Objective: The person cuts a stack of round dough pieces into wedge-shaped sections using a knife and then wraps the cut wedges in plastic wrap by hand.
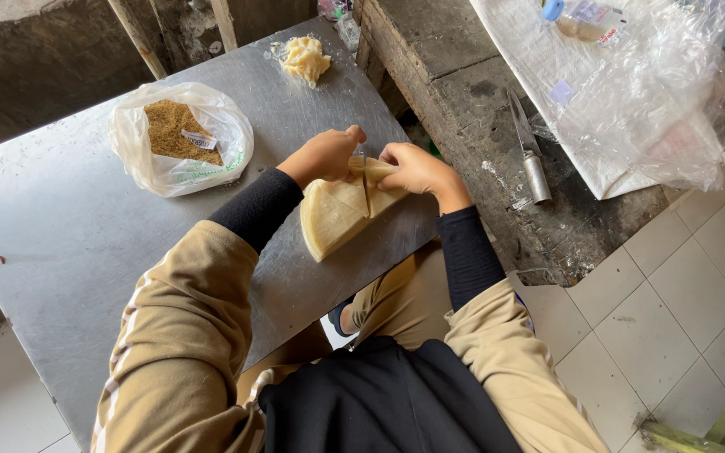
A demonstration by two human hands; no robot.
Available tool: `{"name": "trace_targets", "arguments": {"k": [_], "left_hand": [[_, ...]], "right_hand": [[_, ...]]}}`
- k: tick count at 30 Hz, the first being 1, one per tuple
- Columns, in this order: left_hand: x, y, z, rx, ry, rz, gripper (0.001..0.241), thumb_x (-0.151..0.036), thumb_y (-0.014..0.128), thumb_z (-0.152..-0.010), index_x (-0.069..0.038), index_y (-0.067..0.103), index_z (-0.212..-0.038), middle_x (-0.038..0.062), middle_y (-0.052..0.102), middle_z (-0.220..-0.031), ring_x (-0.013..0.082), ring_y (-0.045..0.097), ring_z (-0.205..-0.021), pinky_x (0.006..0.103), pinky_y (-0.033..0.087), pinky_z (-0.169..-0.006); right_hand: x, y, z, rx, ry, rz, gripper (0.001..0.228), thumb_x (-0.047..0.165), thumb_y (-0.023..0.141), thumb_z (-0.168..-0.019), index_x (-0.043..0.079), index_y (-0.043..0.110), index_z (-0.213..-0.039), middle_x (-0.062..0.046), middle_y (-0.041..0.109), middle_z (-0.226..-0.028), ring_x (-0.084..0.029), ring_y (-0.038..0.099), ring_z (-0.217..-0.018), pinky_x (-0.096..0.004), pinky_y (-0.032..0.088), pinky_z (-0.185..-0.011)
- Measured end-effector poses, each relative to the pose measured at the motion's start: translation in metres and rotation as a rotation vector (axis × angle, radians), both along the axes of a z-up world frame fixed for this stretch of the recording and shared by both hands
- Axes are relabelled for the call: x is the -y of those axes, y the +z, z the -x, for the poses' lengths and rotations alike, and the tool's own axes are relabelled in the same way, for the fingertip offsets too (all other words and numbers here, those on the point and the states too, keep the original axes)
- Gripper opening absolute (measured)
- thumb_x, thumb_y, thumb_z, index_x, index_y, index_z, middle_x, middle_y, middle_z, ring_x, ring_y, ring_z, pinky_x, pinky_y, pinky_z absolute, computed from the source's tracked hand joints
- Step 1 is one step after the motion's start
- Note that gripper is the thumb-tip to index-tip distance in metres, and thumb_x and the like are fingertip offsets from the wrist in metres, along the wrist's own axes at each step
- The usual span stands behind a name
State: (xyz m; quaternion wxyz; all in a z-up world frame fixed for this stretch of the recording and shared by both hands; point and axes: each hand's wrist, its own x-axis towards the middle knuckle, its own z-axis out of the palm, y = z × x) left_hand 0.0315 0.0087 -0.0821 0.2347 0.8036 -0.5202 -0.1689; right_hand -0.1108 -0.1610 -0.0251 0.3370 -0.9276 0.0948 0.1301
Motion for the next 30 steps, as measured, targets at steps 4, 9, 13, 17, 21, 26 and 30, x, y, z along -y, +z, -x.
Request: {"name": "trace_targets", "arguments": {"k": [4,9,13,17,21,26,30], "left_hand": [[0.001,0.002,0.0,0.018,-0.003,-0.013,0.08,-0.01,0.09,-0.068,0.001,0.047,-0.136,0.021,0.07,-0.115,0.0389,0.065,-0.112,0.0437,0.054,-0.091],[-0.003,0.007,0.007,0.028,0.029,0.001,0.08,-0.009,0.089,-0.068,-0.002,0.049,-0.136,0.018,0.071,-0.115,0.0365,0.065,-0.113,0.0436,0.054,-0.091],[-0.013,0.017,0.014,0.119,0.044,0.131,0.076,-0.015,0.095,-0.062,-0.004,0.057,-0.127,0.016,0.07,-0.113,0.036,0.063,-0.111,0.0435,0.052,-0.09],[-0.017,0.026,0.025,0.114,0.109,0.116,0.071,-0.017,0.093,-0.067,-0.007,0.057,-0.128,0.015,0.069,-0.115,0.0353,0.068,-0.104,0.044,0.055,-0.086],[-0.022,0.041,0.041,0.162,0.151,0.162,0.064,-0.012,0.088,-0.071,-0.009,0.058,-0.127,0.013,0.07,-0.111,0.0369,0.07,-0.098,0.0457,0.056,-0.079],[-0.025,0.061,0.064,0.281,0.184,0.124,0.065,-0.009,0.082,-0.074,-0.006,0.053,-0.132,0.02,0.065,-0.105,0.0372,0.07,-0.078,0.0447,0.057,-0.062],[-0.028,0.058,0.07,0.322,0.154,0.026,0.044,0.003,0.062,-0.091,-0.008,0.055,-0.134,0.015,0.068,-0.1,0.0339,0.071,-0.077,0.0434,0.057,-0.063]], "right_hand": [[0.02,-0.008,0.009,-0.044,0.006,-0.058,0.033,0.019,0.083,-0.08,0.001,0.071,-0.105,-0.009,0.076,-0.092,-0.016,0.069,-0.084,-0.033,0.053,-0.078],[0.039,0.012,0.03,-0.026,-0.021,-0.378,0.033,0.018,0.079,-0.083,0.003,0.07,-0.111,-0.003,0.075,-0.096,-0.011,0.067,-0.084,-0.029,0.054,-0.077],[0.041,0.037,0.054,-0.035,0.072,-0.568,0.036,0.017,0.078,-0.082,0.004,0.071,-0.115,-0.001,0.076,-0.1,-0.01,0.067,-0.086,-0.026,0.052,-0.08],[0.028,0.028,0.044,-0.017,0.159,-0.478,0.035,0.016,0.077,-0.083,0.005,0.07,-0.116,-0.002,0.075,-0.1,-0.012,0.067,-0.087,-0.027,0.052,-0.078],[0.009,0.007,0.014,0.119,0.191,-0.13,0.041,0.014,0.08,-0.08,0.004,0.067,-0.118,-0.008,0.075,-0.105,-0.018,0.07,-0.095,-0.031,0.054,-0.083],[-0.005,0.019,0.028,0.433,0.075,0.078,0.057,0.013,0.083,-0.076,0.0,0.061,-0.127,-0.018,0.065,-0.122,-0.031,0.062,-0.114,-0.04,0.049,-0.095],[0.035,0.043,0.067,0.787,-0.064,0.284,0.04,0.002,0.075,-0.091,0.008,0.063,-0.129,-0.012,0.063,-0.132,-0.028,0.059,-0.128,-0.043,0.046,-0.114]]}}
